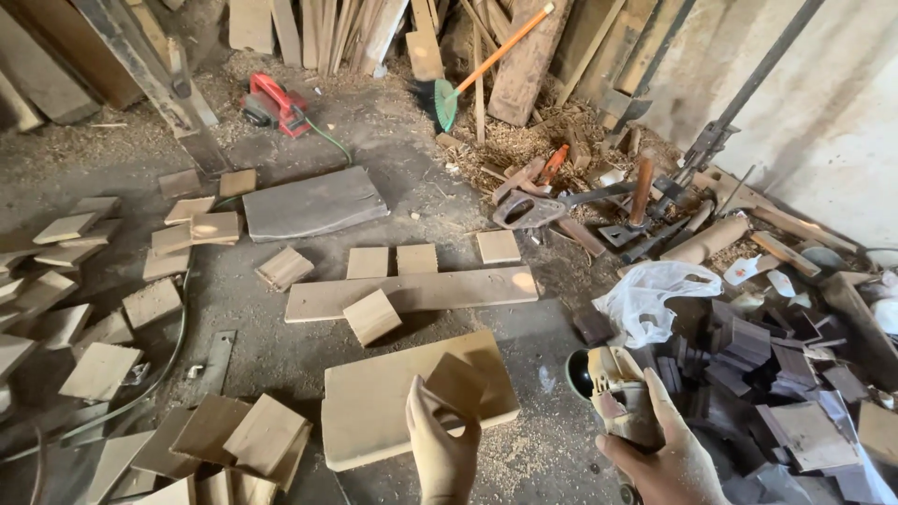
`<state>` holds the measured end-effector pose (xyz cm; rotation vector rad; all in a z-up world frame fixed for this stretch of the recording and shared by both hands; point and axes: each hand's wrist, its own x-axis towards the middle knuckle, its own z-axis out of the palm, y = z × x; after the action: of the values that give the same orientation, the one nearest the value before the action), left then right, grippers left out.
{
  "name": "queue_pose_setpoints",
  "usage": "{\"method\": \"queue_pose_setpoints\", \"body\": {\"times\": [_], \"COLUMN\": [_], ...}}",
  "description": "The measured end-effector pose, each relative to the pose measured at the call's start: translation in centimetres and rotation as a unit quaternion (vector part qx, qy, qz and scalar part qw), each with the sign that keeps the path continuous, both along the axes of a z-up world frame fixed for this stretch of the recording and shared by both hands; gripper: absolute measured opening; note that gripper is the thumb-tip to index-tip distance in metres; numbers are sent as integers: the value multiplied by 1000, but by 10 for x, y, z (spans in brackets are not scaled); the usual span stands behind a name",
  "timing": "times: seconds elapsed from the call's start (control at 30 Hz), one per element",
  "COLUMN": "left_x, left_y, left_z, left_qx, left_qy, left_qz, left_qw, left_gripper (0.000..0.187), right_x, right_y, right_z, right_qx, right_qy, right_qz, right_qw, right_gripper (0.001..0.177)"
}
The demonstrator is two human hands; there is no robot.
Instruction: Sanding the edges of small wooden blocks using a handheld power sander
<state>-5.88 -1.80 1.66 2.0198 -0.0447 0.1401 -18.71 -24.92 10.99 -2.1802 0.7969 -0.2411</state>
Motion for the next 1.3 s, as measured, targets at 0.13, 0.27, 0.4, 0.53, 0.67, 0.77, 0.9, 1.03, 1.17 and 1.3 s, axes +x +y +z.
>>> {"method": "queue_pose_setpoints", "body": {"times": [0.13, 0.27, 0.4, 0.53, 0.67, 0.77, 0.9, 1.03, 1.17, 1.3], "left_x": [2, -1, -1, 0, -3, -7, -13, -15, -12, -11], "left_y": [11, 14, 12, 9, 8, 7, 13, 13, 9, 8], "left_z": [16, 31, 43, 46, 47, 38, 41, 30, 25, 50], "left_qx": [-114, -109, -110, -76, -112, -138, -89, -84, -91, -159], "left_qy": [110, 144, 192, 290, 265, 180, 147, 112, 117, 231], "left_qz": [1, -3, 62, 84, 95, 111, 101, 103, 108, 114], "left_qw": [987, 984, 973, 950, 953, 968, 980, 985, 983, 953], "left_gripper": [93, 78, 59, 18, 21, 22, 23, 19, 10, 13], "right_x": [2, -1, 1, -2, -3, -5, -4, -8, -6, -4], "right_y": [17, 21, 30, 30, 31, 42, 51, 56, 57, 67], "right_z": [17, 12, 15, 0, -6, 12, 29, 28, 30, 57], "right_qx": [25, 9, 19, -4, -6, 4, 16, 18, 25, 40], "right_qy": [-5, -36, -28, -75, -113, -50, -1, -23, -25, 41], "right_qz": [-2, 19, 2, 20, 50, 9, 0, -3, -7, -11], "right_qw": [1000, 999, 999, 997, 992, 999, 1000, 1000, 999, 998], "right_gripper": [110, 110, 111, 110, 109, 111, 113, 108, 110, 108]}}
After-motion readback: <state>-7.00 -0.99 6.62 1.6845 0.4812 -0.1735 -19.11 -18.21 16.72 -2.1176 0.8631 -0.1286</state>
